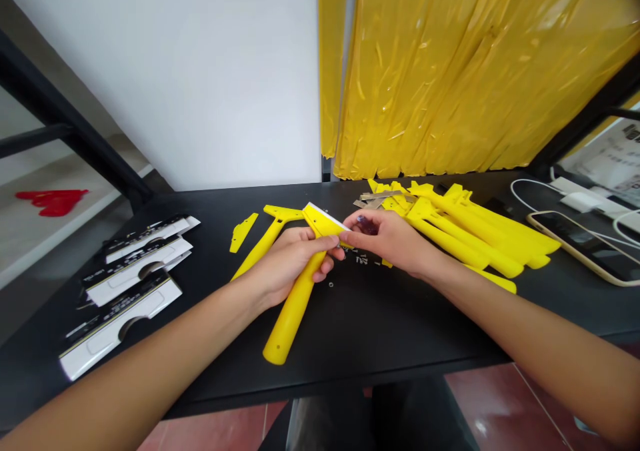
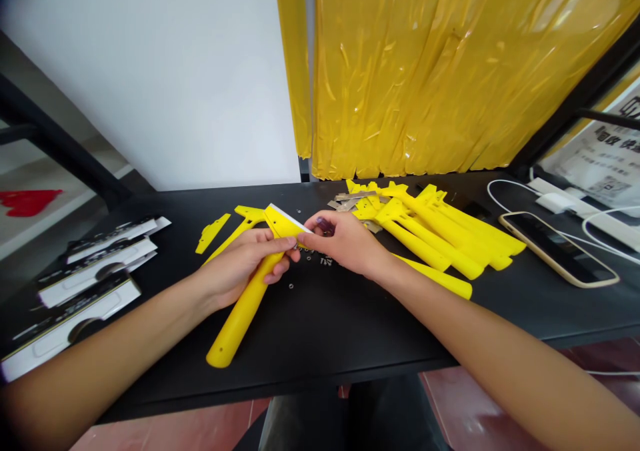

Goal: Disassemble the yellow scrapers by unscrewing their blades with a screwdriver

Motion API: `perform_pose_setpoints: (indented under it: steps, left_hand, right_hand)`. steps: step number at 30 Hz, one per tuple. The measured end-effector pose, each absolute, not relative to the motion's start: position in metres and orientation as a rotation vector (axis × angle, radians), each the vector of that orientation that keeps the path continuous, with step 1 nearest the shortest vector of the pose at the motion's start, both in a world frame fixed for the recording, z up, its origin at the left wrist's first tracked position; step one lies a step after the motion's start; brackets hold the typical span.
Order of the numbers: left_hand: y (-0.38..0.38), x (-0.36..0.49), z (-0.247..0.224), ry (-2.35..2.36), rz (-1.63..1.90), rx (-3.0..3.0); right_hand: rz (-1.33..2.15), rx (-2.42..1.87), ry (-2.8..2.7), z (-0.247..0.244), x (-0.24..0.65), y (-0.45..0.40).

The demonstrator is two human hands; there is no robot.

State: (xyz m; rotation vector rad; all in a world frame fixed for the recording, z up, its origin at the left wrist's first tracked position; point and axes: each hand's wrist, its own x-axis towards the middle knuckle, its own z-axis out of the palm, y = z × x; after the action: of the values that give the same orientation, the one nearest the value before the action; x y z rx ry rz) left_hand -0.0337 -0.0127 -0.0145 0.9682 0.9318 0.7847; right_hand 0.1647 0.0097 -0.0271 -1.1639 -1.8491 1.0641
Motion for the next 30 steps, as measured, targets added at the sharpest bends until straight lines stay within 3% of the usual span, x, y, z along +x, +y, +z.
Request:
perform_pose_setpoints:
  steps: [11, 19, 25, 30]
  left_hand:
    - [-0.008, -0.034, -0.024, 1.018, 0.653, 1.105]
    - [0.003, -0.038, -0.024, 1.029, 0.741, 1.019]
    - [0.003, -0.039, -0.024, 1.0, 0.782, 0.931]
    - [0.001, -0.037, -0.024, 1.027, 0.841, 0.931]
  right_hand:
    - [1.187, -1.448, -1.942, -0.035, 0.169, 0.016]
    - [0.351, -1.099, -2.055, -0.034, 0.159, 0.006]
    - [0.196, -0.952, -2.255, -0.036, 0.161, 0.002]
    - [0.195, -1.072, -2.242, -0.039, 0.16, 0.0]
